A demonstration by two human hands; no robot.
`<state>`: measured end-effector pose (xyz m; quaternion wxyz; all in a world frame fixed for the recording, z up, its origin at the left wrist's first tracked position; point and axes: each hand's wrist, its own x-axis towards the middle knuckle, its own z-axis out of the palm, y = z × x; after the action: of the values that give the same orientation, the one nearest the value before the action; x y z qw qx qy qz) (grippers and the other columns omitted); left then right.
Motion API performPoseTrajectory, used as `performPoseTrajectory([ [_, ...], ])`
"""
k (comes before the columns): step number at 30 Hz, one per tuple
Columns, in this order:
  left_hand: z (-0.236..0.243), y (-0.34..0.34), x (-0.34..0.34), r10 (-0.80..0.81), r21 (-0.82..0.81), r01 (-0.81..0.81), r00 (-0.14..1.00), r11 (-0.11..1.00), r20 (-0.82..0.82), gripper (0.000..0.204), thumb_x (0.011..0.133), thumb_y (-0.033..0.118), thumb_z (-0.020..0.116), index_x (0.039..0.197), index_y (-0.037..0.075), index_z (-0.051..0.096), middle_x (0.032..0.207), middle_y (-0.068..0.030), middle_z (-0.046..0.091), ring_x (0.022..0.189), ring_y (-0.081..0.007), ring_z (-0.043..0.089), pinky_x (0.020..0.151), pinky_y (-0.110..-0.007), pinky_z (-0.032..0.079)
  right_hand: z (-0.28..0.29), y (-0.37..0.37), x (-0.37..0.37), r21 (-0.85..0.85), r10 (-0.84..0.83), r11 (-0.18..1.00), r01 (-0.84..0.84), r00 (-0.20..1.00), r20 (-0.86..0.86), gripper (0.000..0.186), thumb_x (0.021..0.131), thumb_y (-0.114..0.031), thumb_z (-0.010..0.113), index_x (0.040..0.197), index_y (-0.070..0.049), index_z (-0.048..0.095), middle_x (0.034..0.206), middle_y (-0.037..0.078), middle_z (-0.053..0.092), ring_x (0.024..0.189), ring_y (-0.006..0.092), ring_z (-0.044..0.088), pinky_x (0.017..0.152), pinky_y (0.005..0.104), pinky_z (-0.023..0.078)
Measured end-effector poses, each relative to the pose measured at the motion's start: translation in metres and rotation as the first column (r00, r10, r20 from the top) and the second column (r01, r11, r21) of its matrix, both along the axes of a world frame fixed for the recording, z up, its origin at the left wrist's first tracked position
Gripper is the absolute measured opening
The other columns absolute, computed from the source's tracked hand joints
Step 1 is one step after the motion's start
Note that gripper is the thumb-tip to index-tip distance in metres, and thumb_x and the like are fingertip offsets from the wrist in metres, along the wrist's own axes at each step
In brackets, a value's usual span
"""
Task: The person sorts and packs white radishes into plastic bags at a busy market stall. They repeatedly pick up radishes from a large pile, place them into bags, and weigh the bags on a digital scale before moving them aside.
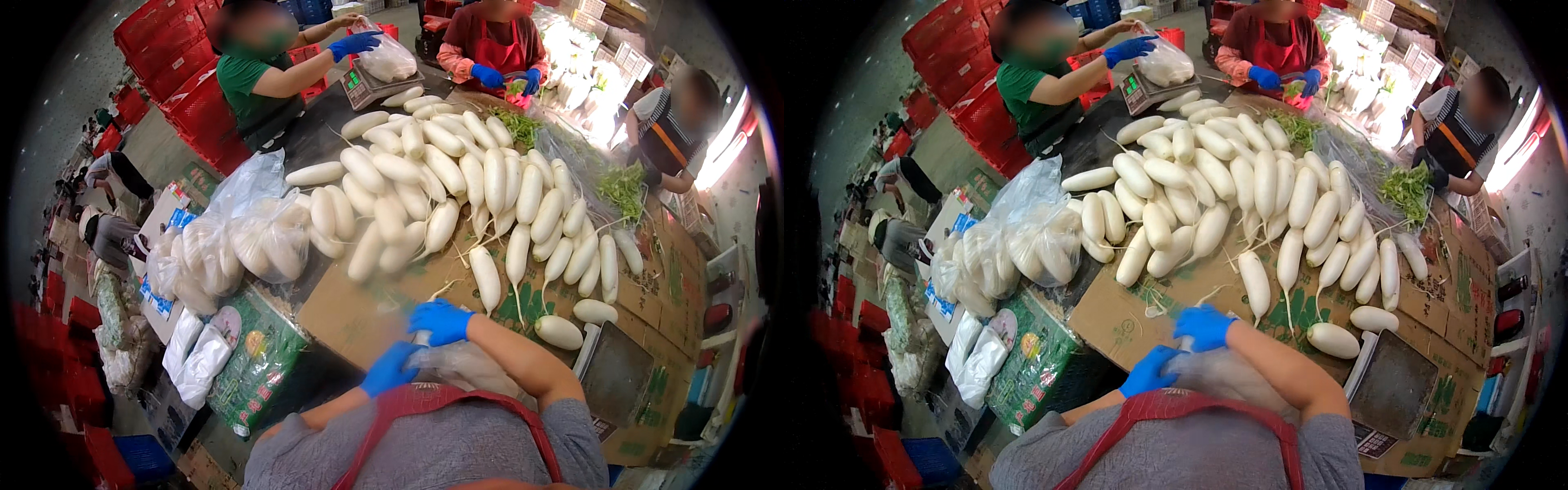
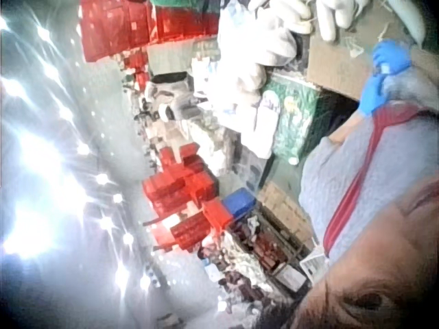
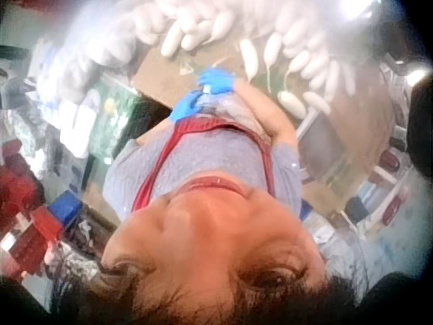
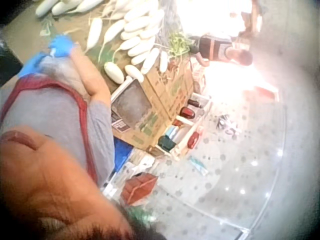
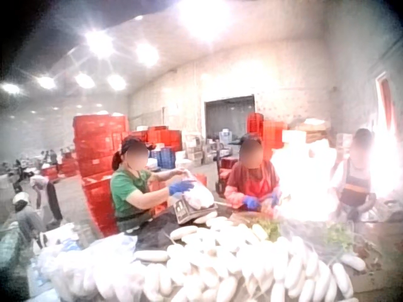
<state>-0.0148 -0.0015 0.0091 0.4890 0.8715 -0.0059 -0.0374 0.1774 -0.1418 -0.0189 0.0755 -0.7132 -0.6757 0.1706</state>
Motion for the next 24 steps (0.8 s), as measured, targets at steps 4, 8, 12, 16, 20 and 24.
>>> performPoseTrajectory([
  [4,0.006,-0.013,0.008,0.132,-0.081,-0.138,0.988,0.987,-0.074,0.038,0.091,0.026,0.062,0.122,0.004,0.057,0.097,-0.0164,0.065,0.083,-0.0305,0.064,0.077,-0.039,0.050,0.032,-0.027,0.014,-0.236,-0.156,0.956,0.174,0.983,0.092,0.048,0.071,-0.031,0.069,0.118,-0.021,0.064,0.121,0.010,0.060,0.108,0.0281,0.059,0.086,0.0456,0.048],
  [8,0.056,-0.030,0.028,0.033,-0.549,-0.187,0.960,0.815,-0.278,0.045,0.092,0.025,0.062,0.130,0.004,0.051,0.087,-0.0081,0.062,0.073,-0.0153,0.060,0.068,-0.032,0.051,0.020,-0.060,0.025,-0.139,-0.408,0.902,0.408,0.912,0.028,0.040,0.069,-0.029,0.070,0.107,-0.016,0.067,0.105,0.013,0.066,0.098,0.0320,0.063,0.084,0.0460,0.048],
  [12,0.096,-0.040,0.040,0.029,-0.630,-0.272,0.929,0.728,-0.368,0.049,0.092,0.018,0.061,0.137,0.004,0.046,0.085,-0.0046,0.060,0.069,-0.0112,0.059,0.060,-0.027,0.051,0.099,-0.115,0.015,0.025,-0.814,0.476,0.879,0.452,-0.366,0.068,0.070,-0.040,0.078,0.124,-0.005,0.057,0.114,0.022,0.063,0.105,0.0353,0.062,0.091,0.0422,0.049],
  [16,0.080,-0.042,0.044,0.023,-0.609,-0.302,0.906,0.733,-0.422,0.046,0.091,0.015,0.061,0.135,0.005,0.048,0.076,-0.0023,0.057,0.059,-0.0103,0.053,0.050,-0.025,0.045,0.152,-0.179,-0.017,-0.048,-0.242,0.444,0.895,0.069,-0.968,0.057,0.085,-0.030,0.069,0.131,0.000,0.051,0.108,0.011,0.065,0.091,0.0197,0.063,0.080,0.0318,0.053],
  [20,0.113,-0.060,0.061,-0.113,-0.710,-0.297,0.877,0.638,-0.467,0.041,0.093,0.020,0.057,0.131,0.006,0.051,0.067,0.0038,0.043,0.053,-0.0072,0.040,0.042,-0.023,0.029,0.164,-0.203,-0.099,-0.222,0.344,0.548,0.807,-0.459,-0.819,0.051,0.086,-0.032,0.067,0.124,0.000,0.054,0.112,0.014,0.062,0.097,0.0221,0.059,0.084,0.0350,0.047],
  [24,0.117,-0.065,0.069,-0.162,-0.754,-0.319,0.858,0.575,-0.487,0.042,0.094,0.024,0.055,0.132,0.006,0.049,0.072,0.0023,0.048,0.050,-0.0067,0.039,0.042,-0.022,0.029,0.152,-0.194,-0.124,0.035,0.014,0.710,0.703,0.035,-0.999,0.075,0.070,-0.024,0.083,0.134,-0.002,0.050,0.131,0.014,0.055,0.121,0.0242,0.051,0.106,0.0391,0.037],
])
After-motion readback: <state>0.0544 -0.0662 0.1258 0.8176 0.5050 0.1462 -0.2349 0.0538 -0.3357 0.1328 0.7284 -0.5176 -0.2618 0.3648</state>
